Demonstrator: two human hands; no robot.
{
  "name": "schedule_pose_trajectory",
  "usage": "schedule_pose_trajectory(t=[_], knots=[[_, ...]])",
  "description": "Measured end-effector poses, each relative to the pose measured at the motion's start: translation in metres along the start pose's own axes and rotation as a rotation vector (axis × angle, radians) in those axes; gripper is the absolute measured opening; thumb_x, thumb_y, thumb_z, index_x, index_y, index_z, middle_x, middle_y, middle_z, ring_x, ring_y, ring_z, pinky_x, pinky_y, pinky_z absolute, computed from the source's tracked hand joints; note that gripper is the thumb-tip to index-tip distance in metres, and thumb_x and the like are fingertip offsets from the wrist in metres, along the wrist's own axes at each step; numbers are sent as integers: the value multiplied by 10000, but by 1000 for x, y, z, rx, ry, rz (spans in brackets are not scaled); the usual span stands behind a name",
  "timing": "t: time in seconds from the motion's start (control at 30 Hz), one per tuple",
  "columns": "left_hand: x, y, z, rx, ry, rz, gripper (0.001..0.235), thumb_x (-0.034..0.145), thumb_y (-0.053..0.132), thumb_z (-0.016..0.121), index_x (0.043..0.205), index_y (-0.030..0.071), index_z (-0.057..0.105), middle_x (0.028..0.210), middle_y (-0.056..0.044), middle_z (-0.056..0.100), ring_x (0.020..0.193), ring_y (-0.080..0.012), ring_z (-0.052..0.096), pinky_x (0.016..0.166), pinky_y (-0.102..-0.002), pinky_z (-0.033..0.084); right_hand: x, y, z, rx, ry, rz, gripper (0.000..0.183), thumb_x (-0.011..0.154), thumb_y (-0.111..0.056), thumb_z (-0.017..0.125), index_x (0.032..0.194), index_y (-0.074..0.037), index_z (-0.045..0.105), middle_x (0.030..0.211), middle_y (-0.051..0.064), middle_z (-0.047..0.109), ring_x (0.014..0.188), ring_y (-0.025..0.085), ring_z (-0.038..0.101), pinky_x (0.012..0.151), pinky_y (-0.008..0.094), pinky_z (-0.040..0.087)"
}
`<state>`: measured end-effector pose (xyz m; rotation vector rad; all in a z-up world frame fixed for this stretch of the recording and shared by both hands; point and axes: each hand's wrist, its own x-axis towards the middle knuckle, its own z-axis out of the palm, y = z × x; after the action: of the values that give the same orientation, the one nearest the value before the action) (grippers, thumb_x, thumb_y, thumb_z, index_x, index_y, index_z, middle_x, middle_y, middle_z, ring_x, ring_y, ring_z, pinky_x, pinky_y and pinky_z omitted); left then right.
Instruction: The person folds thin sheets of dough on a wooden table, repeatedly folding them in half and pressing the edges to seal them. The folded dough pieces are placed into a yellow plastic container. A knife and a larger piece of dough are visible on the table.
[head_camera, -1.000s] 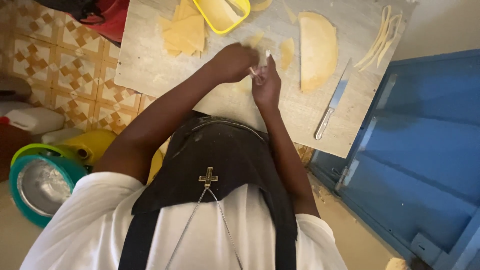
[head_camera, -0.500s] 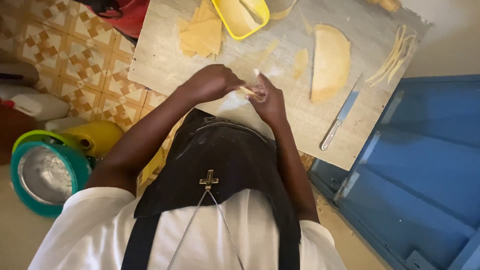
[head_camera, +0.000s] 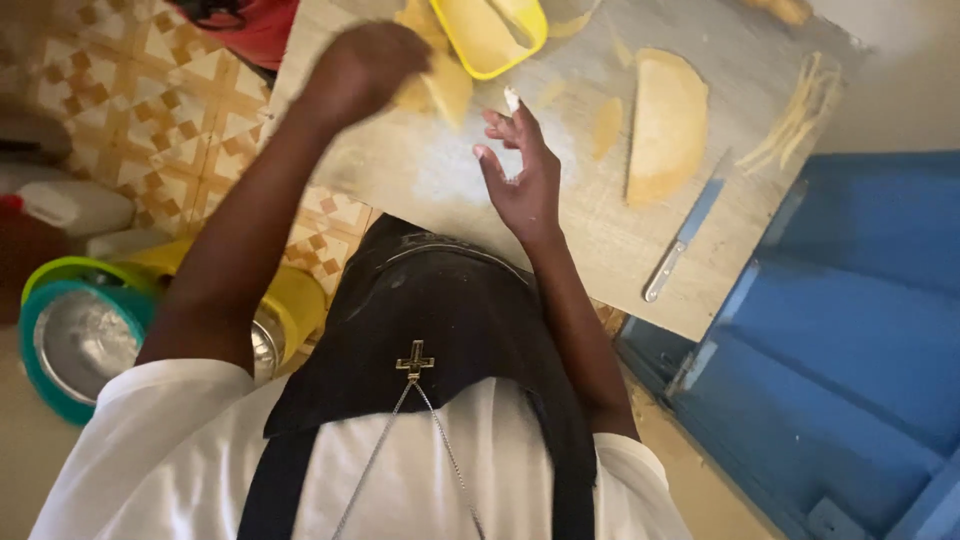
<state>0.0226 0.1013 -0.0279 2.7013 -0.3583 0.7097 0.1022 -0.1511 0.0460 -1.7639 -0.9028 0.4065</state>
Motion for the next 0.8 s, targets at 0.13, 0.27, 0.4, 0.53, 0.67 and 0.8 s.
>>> schedule_pose_trajectory(t=[0.13, 0.27, 0.4, 0.53, 0.67, 0.8], knots=[[-25, -5, -10, 81, -76, -182, 449, 680, -125, 496, 1053, 32, 691, 1237, -129, 617, 1140, -333, 541, 832, -454, 432, -13, 77, -24, -127, 218, -111, 392, 908, -220, 584, 1213, -40, 414, 1053, 90, 652, 856, 187, 666, 752, 313, 500], [-37, 19, -12, -95, 23, -414, 529, 786, -84, 476, 1307, 3, 446, 1296, -211, 487, 1191, -437, 430, 1002, -530, 338, -23, 154, -90, -495, 593, 172, 102, 833, -191, 583, 912, -132, 608, 1004, 60, 624, 866, 195, 655, 731, 292, 468], [-54, 53, 0, -17, 210, -470, 332, 977, 129, 350, 1217, -55, 486, 1166, -263, 544, 1077, -423, 518, 941, -515, 390, -22, 154, -151, -676, 597, 301, 209, 729, -61, 638, 911, -74, 536, 828, 58, 644, 720, 229, 610, 642, 350, 470], [-75, 74, 27, 35, 394, -535, 372, 806, 118, 501, 1141, -2, 609, 1129, -186, 580, 1057, -385, 514, 942, -463, 361, -14, 184, -171, -814, 578, 470, 469, 705, -65, 722, 1128, -92, 521, 920, 76, 675, 814, 252, 656, 755, 363, 493], [-74, 99, 35, 87, 414, -680, 365, 770, 87, 552, 1127, 30, 600, 1190, -126, 519, 1107, -343, 447, 968, -454, 336, -6, 204, -171, -767, 546, 540, 478, 686, -54, 753, 1111, -81, 536, 909, 105, 673, 841, 270, 668, 769, 372, 518], [-78, 104, 38, 114, 378, -712, 353, 751, 72, 563, 1100, 43, 604, 1184, -113, 511, 1117, -346, 427, 968, -461, 329, -1, 207, -165, -855, 636, 591, 433, 671, -54, 741, 1067, -114, 576, 805, 54, 679, 766, 249, 673, 722, 376, 517]])
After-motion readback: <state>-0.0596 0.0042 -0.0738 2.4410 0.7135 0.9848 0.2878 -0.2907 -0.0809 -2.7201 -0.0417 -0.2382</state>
